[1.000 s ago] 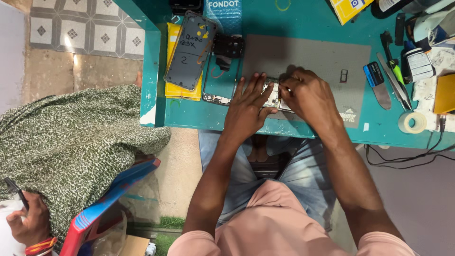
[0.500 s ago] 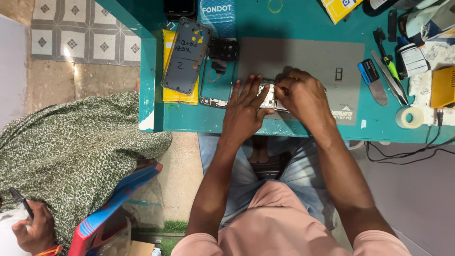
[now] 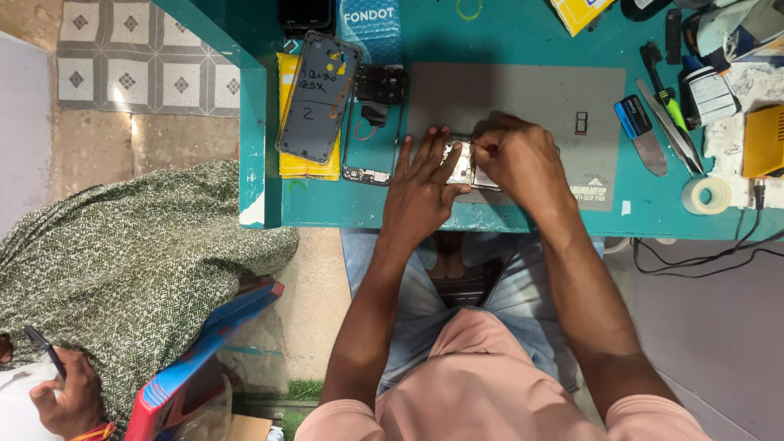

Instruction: The person disassembles a mobile phone using a pry tool to separate the internal components and then applies a liquid adhesive to the chassis before reassembling the device.

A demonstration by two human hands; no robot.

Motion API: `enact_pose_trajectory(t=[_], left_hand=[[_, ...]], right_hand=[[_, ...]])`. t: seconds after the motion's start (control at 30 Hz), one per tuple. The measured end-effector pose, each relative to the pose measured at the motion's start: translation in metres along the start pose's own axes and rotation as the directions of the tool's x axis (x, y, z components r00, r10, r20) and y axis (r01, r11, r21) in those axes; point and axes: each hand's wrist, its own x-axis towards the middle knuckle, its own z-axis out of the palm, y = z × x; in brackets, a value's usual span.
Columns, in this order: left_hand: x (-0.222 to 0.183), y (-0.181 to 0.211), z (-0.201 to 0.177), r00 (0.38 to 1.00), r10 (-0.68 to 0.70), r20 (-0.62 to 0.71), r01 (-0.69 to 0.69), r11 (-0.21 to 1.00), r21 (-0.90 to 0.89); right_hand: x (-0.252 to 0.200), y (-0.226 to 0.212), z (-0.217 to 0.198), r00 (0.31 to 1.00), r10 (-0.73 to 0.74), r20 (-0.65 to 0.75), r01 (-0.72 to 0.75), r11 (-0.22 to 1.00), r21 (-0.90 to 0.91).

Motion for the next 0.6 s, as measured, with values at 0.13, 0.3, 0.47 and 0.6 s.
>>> enact_pose_trajectory(t=[0.13, 0.3, 0.47, 0.6], left_hand=[[-0.0014, -0.0008, 0.0015, 1.000, -0.016, 0.004, 0.016, 1.000, -0.013], [-0.0017, -0.0016, 0.0026, 1.000, -0.009, 0.000, 0.009, 1.000, -0.013], [-0.0021, -0.0017, 0.0022, 1.000, -0.004, -0.002, 0.004, 1.000, -0.009], [-0.0010, -0.0013, 0.0018, 1.000, 0.002, -0.009, -0.002, 1.000, -0.010]], right_hand=[[0.0014, 0.0044, 0.0015, 1.000, -0.011, -0.013, 0.012, 0.998, 0.070], [0.0027, 0.0077, -0.0004, 0.999, 0.043, 0.013, -0.045, 0.981, 0.189], [0.0019, 0.0060, 0.0008, 1.000, 0.023, -0.014, -0.021, 0.991, 0.133], [-0.0005, 0.0039, 0.0059, 0.998, 0.035, -0.061, -0.032, 0.998, 0.052]])
